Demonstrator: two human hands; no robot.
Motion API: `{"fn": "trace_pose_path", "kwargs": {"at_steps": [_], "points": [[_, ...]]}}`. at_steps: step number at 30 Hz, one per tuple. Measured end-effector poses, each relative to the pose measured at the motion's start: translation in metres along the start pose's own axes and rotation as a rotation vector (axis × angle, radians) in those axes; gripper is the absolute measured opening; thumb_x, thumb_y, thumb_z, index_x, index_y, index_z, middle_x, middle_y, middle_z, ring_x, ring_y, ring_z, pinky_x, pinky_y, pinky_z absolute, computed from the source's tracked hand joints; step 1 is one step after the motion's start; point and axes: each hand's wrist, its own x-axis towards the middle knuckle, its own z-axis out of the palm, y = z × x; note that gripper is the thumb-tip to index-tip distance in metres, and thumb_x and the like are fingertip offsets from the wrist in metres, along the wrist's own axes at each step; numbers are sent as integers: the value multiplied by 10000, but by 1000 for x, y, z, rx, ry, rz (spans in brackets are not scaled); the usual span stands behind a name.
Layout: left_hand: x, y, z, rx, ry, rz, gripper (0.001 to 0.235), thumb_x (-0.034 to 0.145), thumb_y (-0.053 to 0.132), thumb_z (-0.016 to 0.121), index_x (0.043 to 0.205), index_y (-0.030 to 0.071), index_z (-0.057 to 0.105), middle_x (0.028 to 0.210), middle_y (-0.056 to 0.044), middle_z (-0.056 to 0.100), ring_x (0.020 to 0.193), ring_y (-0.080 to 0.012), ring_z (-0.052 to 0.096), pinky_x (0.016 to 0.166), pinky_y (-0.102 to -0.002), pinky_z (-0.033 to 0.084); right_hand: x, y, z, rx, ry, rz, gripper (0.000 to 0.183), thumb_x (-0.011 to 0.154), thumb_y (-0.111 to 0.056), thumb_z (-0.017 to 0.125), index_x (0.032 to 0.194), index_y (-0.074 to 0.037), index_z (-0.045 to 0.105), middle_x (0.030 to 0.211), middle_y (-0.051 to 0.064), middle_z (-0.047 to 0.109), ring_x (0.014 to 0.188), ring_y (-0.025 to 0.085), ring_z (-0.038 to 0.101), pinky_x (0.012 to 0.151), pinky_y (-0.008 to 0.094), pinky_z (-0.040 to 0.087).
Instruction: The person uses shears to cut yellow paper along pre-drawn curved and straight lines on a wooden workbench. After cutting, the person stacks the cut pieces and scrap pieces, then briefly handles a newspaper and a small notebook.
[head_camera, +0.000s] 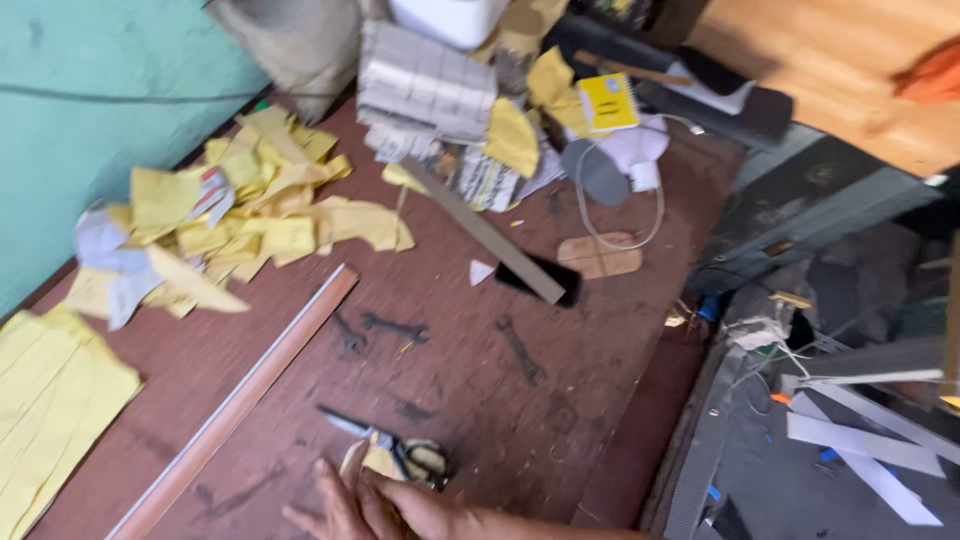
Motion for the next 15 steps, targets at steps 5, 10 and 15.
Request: {"fn": "trace_pose_path", "kwargs": {"at_steps": [5,10,15], "points": [[-13,5,28,130,-250,-170,700,909,262,469,1541,-9,340,1414,-291,550,1406,-538,424,1178,-639,138,-19,-10,-33,-276,-90,17,324,1001,-166,570,1301,-45,584,1063,134,662,960,255,649,809,383,526],[-35,13,29,-392,-223,-379,667,1058,280,408,1615,-53,253,1553,-350,387,1408,-479,441,1176,-560,322,-79,-158,-47,-936,-207,-131,344,977,-186,618,1280,-25,607,1066,180,664,972,313,643,829,438,513],[-65,-15,24,-384,-209,-708,675,1020,256,470,1603,-36,295,1440,-304,467,1245,-391,583,1023,-485,488,-115,-479,-95,-1795,740,-731,368,952,-205,665,1259,-5,629,1069,227,667,985,372,638,849,494,501]]}}
